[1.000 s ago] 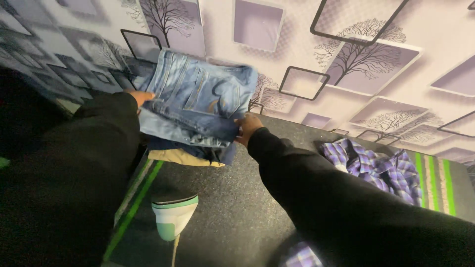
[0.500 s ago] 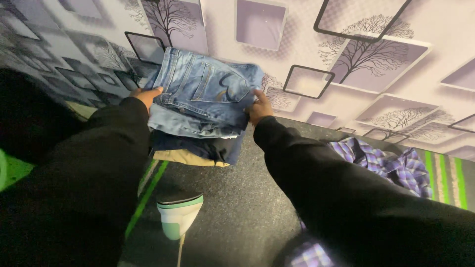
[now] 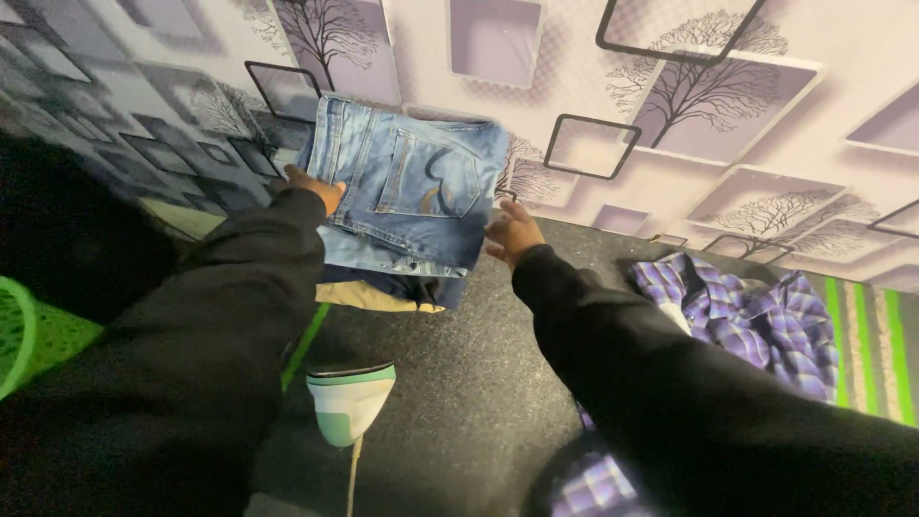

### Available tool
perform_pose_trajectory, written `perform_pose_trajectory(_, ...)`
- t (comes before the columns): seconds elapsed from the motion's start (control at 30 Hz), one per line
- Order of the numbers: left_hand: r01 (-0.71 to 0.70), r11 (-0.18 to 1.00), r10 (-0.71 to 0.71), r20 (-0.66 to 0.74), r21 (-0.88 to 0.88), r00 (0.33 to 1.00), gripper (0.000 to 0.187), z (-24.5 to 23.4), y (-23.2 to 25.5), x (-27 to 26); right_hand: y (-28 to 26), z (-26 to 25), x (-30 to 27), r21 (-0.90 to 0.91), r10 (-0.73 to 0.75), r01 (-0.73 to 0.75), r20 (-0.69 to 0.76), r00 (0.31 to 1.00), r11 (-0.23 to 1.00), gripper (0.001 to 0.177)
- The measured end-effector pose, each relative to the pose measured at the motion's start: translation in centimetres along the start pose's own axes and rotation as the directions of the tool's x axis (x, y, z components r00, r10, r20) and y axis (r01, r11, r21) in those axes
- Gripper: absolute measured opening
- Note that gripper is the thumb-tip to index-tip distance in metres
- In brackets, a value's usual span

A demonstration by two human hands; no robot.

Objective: Ironing a plaid shirt on an ironing board.

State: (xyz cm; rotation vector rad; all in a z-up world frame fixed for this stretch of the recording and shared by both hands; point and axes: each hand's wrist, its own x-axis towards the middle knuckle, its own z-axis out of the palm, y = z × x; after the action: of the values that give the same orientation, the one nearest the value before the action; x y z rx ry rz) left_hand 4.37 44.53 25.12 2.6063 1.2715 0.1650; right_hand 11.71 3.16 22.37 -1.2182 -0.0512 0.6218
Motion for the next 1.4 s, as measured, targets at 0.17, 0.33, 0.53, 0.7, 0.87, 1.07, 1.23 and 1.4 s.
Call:
perform_pose_trajectory(0.17,-0.327,0.9,0.284,-0.181,-0.287,0.942,0.086,-9.1,8.1,-16.8,-0.7,-8.5,-14.0,0.042,-0.072,0.073,-0.028,0.997,0.996,0.045)
perform_pose_trajectory(0.33,-0.476,0.56,0.53,-0.149,-0.678,0.835,0.055,-1.6,11.8,-35.9,5.0,-25.7,-29.9,-0.201,-0.156,0.085,-0.368,0.917,0.976,0.037)
perform_pose_trajectory(0.53,-0.324,0.766,0.609,0.464,-0.555,0.644,0.084,19.1,10.3,-54.0,8.5,-39.6,-45.0,-0.435,-0.237,-0.15,-0.712,0.661,0.888,0.032)
perform_pose_trajectory(0.7,-0.356,0.919,0.382,0.611,-0.17,0.694,0.084,14.5,13.5,-59.8,11.6,-39.8,-49.0,-0.87,-0.465,-0.389,-0.491,0.737,0.303,0.053)
perform_pose_trajectory(0.87,-0.278,0.832,0.508,0.458,-0.479,0.73,0.05,25.3,13.7,-55.5,8.5,-31.9,-50.3,-0.912,-0.384,-0.409,-0.382,0.841,0.012,0.073)
perform_pose_trajectory(1.07,-0.464,0.671,0.581,0.021,-0.579,0.814,0.027,33.8,9.4,-37.3,8.9,-38.1,-49.4,-0.923,-0.372,-0.2,-0.321,0.871,0.329,0.02)
perform_pose_trajectory(1.23,0.435,-0.502,0.439,0.213,-0.748,0.873,0.022,7.4,14.8,-29.1,4.8,-37.5,-50.5,-0.635,-0.391,0.07,-0.381,0.838,0.77,0.006)
perform_pose_trajectory(1.4,0.118,-0.705,0.369,-0.22,-0.699,0.903,0.038,-9.6,16.1,-21.2,3.4,-35.3,-50.3,-0.853,-0.571,0.213,-0.116,0.813,0.476,0.012)
